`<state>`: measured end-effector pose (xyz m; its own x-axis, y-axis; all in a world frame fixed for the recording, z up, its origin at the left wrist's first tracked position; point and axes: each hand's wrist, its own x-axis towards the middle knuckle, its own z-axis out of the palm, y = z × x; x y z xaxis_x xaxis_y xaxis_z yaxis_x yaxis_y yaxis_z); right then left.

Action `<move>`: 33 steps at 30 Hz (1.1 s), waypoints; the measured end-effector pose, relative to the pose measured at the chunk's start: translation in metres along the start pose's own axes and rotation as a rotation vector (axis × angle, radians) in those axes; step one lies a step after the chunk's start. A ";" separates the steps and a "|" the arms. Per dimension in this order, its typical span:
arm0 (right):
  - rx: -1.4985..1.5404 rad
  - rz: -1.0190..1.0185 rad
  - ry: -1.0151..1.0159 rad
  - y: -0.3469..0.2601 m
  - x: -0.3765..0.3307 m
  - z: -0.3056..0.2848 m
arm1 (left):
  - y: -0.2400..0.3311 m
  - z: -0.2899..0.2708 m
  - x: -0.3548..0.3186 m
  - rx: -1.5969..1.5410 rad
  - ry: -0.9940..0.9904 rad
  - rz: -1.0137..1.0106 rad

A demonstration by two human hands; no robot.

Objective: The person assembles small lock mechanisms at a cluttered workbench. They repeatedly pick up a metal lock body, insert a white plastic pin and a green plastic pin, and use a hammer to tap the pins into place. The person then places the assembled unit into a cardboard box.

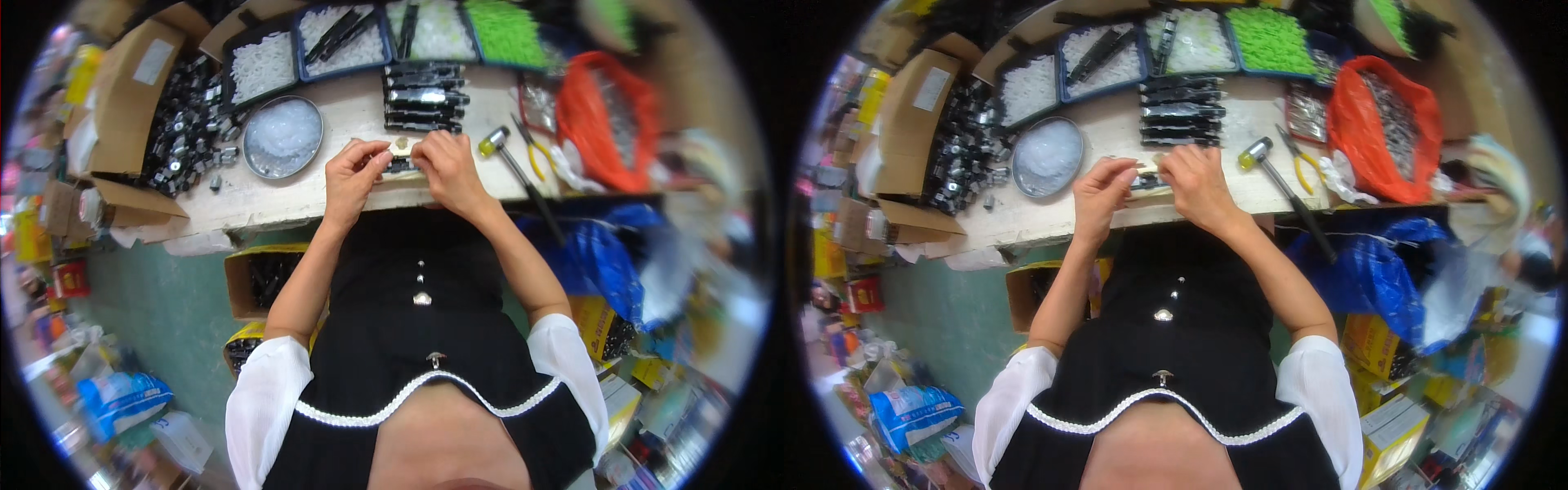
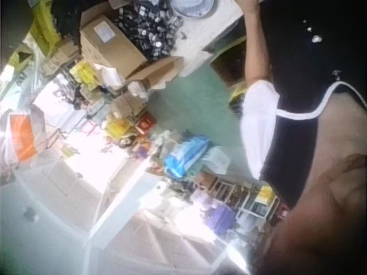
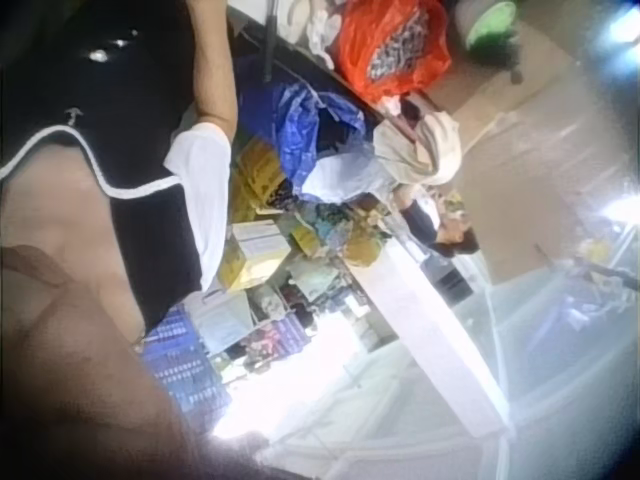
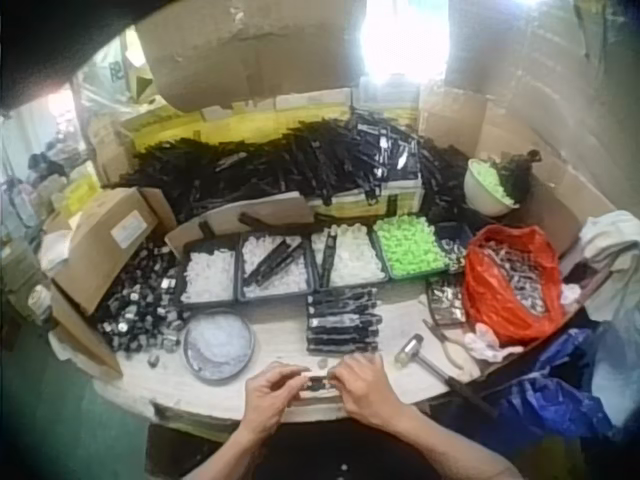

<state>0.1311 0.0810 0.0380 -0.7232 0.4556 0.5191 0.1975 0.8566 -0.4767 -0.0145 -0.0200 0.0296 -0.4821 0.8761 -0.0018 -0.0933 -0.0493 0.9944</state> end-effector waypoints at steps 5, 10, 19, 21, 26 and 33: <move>-0.062 -0.016 -0.044 0.007 -0.003 0.012 | -0.015 -0.007 0.002 0.125 0.041 0.047; -0.083 -0.011 -0.119 0.012 -0.004 0.022 | -0.031 -0.010 0.006 0.226 0.052 0.077; -0.198 -0.061 -0.187 0.012 0.004 0.035 | -0.031 -0.013 0.011 0.341 -0.001 0.103; -0.239 -0.085 -0.200 0.011 0.005 0.036 | -0.031 -0.015 0.011 0.375 -0.028 0.092; -0.279 -0.131 -0.238 0.008 0.008 0.032 | -0.026 -0.014 0.014 0.449 -0.059 0.062; -0.071 0.029 -0.187 0.026 0.008 0.018 | -0.014 -0.004 0.039 1.021 -0.241 0.139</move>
<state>0.1188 0.1029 0.0172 -0.8254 0.4329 0.3623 0.2615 0.8620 -0.4344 -0.0360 0.0130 0.0153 -0.2362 0.9713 0.0285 0.7799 0.1720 0.6019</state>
